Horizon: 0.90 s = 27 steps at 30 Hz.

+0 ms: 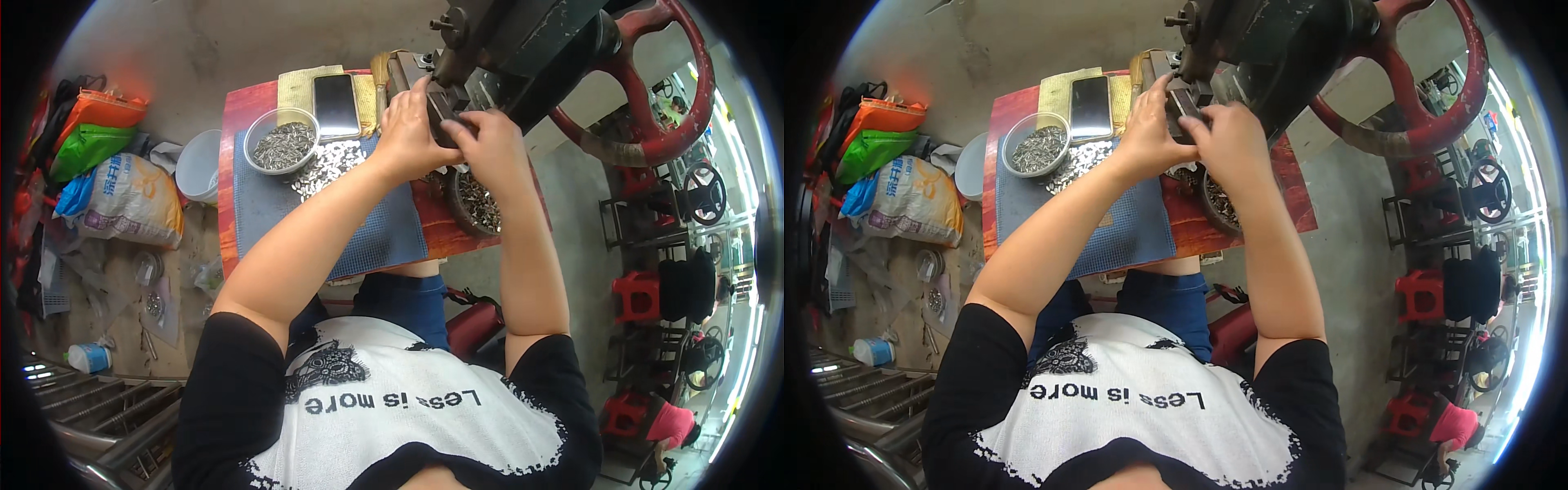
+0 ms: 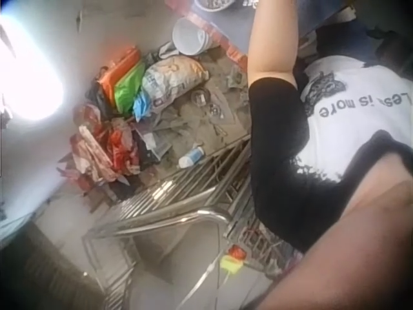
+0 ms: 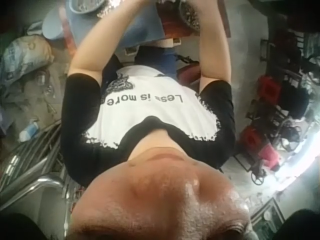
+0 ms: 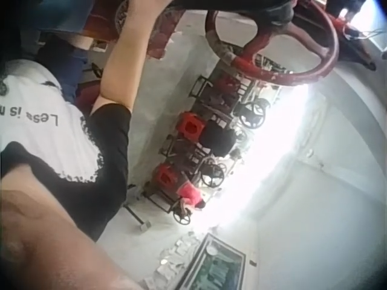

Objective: Assembling small metal components on a strip using a manual press machine.

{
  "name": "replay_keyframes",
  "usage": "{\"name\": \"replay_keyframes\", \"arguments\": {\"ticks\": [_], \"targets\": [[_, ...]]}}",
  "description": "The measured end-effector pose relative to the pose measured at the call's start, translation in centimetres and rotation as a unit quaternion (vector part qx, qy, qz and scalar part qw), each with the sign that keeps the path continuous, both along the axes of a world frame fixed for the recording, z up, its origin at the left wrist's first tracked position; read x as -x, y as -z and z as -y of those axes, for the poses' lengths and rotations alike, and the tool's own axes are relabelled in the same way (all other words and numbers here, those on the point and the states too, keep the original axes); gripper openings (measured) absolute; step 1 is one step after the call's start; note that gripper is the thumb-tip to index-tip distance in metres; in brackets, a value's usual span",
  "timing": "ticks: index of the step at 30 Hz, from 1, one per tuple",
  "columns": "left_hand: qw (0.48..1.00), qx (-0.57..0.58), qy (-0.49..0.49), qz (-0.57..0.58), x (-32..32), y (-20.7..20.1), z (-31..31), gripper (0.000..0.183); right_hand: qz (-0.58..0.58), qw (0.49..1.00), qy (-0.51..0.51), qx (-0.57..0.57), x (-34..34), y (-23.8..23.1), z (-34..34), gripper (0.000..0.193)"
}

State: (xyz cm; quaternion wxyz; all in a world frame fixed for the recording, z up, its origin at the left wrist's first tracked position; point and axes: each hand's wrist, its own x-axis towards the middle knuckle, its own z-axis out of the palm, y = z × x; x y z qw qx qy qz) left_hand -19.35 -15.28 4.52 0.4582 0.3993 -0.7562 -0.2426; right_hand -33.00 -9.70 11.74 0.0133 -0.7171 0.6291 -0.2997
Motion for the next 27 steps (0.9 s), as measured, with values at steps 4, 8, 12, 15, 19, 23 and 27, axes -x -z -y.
{"name": "replay_keyframes", "arguments": {"ticks": [4,8,12,15,19,23,27], "targets": [[1.000,0.012,-0.003,0.009,0.2,0.3,-0.1,0.124,0.067,0.996,0.033,0.054,3.6,2.7,2.8,0.034],[1.000,0.005,0.005,0.011,0.5,0.0,0.1,0.126,0.092,0.994,0.037,-0.055,5.1,4.9,4.9,0.039],[1.000,-0.004,-0.009,0.017,0.0,-0.5,-0.2,0.130,0.056,0.992,0.098,-0.062,4.0,2.7,4.0,0.040],[0.999,0.021,-0.031,0.030,-0.3,-0.3,-0.3,0.134,0.077,0.918,0.226,0.316,7.6,1.7,2.0,0.033],[1.000,0.003,-0.007,0.022,0.0,-1.0,-0.8,0.133,-0.042,0.707,0.362,0.605,17.4,-3.0,-1.6,0.052],[0.998,0.042,-0.042,0.029,0.2,0.1,0.0,0.135,-0.045,0.800,0.347,0.487,21.2,-2.4,-0.2,0.066],[0.998,0.024,-0.036,0.053,-0.4,0.3,1.2,0.138,0.029,0.860,0.306,0.407,22.7,-5.2,-0.7,0.068]]}}
